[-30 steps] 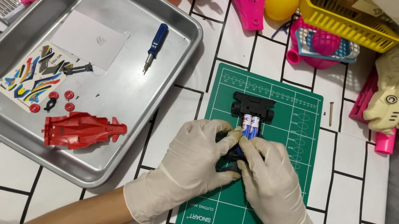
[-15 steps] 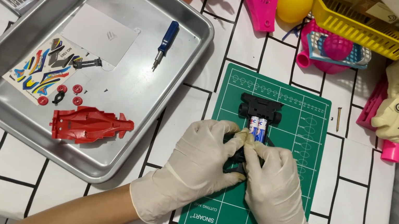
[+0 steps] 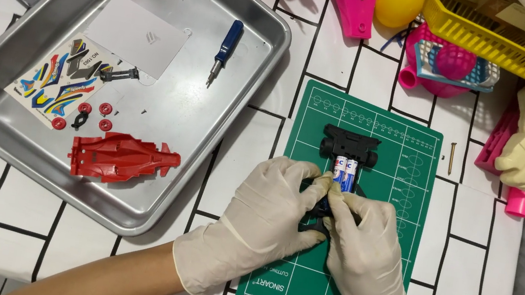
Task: Assembling a toy car chassis by inserting batteries and testing the motor mechanism.
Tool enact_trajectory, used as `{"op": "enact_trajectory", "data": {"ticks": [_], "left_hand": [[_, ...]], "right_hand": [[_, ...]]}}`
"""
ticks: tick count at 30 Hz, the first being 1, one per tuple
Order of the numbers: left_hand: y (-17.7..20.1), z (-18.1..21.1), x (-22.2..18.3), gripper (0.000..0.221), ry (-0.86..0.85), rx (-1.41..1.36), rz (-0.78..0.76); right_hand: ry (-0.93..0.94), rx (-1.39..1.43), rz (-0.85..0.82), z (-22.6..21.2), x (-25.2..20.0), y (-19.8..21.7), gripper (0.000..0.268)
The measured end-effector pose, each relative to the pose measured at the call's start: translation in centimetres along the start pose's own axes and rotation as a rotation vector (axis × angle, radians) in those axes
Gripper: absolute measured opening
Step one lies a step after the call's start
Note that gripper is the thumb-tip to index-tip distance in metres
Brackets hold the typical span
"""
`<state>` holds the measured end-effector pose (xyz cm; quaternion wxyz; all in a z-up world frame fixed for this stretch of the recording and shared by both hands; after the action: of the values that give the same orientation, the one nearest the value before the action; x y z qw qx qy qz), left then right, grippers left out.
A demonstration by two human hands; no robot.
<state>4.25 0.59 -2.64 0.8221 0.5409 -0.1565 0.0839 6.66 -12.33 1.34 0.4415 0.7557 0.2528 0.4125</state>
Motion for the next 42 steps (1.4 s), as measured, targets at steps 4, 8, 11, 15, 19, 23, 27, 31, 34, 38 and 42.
{"op": "enact_trajectory", "data": {"ticks": [4, 8, 11, 15, 19, 23, 27, 31, 34, 38, 42], "left_hand": [[0.0, 0.0, 0.0, 0.083, -0.004, 0.005, 0.006], [-0.1, 0.1, -0.1, 0.083, -0.009, 0.016, 0.0], [-0.1, 0.1, 0.0, 0.084, -0.01, 0.008, -0.007], [0.1, 0.0, 0.1, 0.088, -0.017, 0.008, -0.021], [-0.2, 0.0, 0.1, 0.089, -0.017, 0.07, -0.034], [-0.1, -0.3, 0.1, 0.086, -0.006, 0.006, -0.003], [-0.4, -0.4, 0.1, 0.089, -0.007, -0.006, -0.011], [-0.3, -0.3, 0.2, 0.084, -0.01, -0.014, 0.018], [-0.3, -0.2, 0.1, 0.083, -0.014, 0.0, 0.027], [-0.4, -0.2, 0.0, 0.089, -0.012, -0.003, 0.005], [-0.5, -0.2, -0.2, 0.089, -0.027, 0.019, 0.005]], "right_hand": [[0.018, 0.024, 0.015, 0.2, -0.2, -0.1, 0.03], [0.013, 0.023, 0.011, 0.2, -0.3, -0.1, 0.033], [0.019, 0.032, 0.016, 0.3, -0.2, 0.1, 0.032], [0.093, 0.234, 0.012, -0.6, 1.9, 1.1, 0.01], [0.117, 0.1, 0.08, 0.0, 0.1, 0.8, 0.011], [-0.059, 0.231, 0.015, 0.9, 1.2, 2.4, 0.023], [-0.05, 0.19, -0.055, 3.0, 1.0, 2.2, 0.05], [-0.023, 0.18, -0.081, 3.4, 0.9, 1.3, 0.044], [-0.035, 0.155, -0.068, 3.7, 1.0, 1.4, 0.048], [-0.046, 0.143, -0.088, 4.1, 1.1, 1.4, 0.059], [0.005, 0.13, -0.145, 3.8, 2.0, 1.7, 0.064]]}}
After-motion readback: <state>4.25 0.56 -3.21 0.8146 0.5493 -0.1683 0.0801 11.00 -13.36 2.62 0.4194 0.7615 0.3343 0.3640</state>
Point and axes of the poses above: each hand's wrist, its own x-axis towards the middle knuckle, its own y-axis out of the back of the hand, z = x × y, the point moved 5 cm from there along x, towards the middle knuckle, and after that the axes turned 9 degrees about x, right-handed, at the moved point
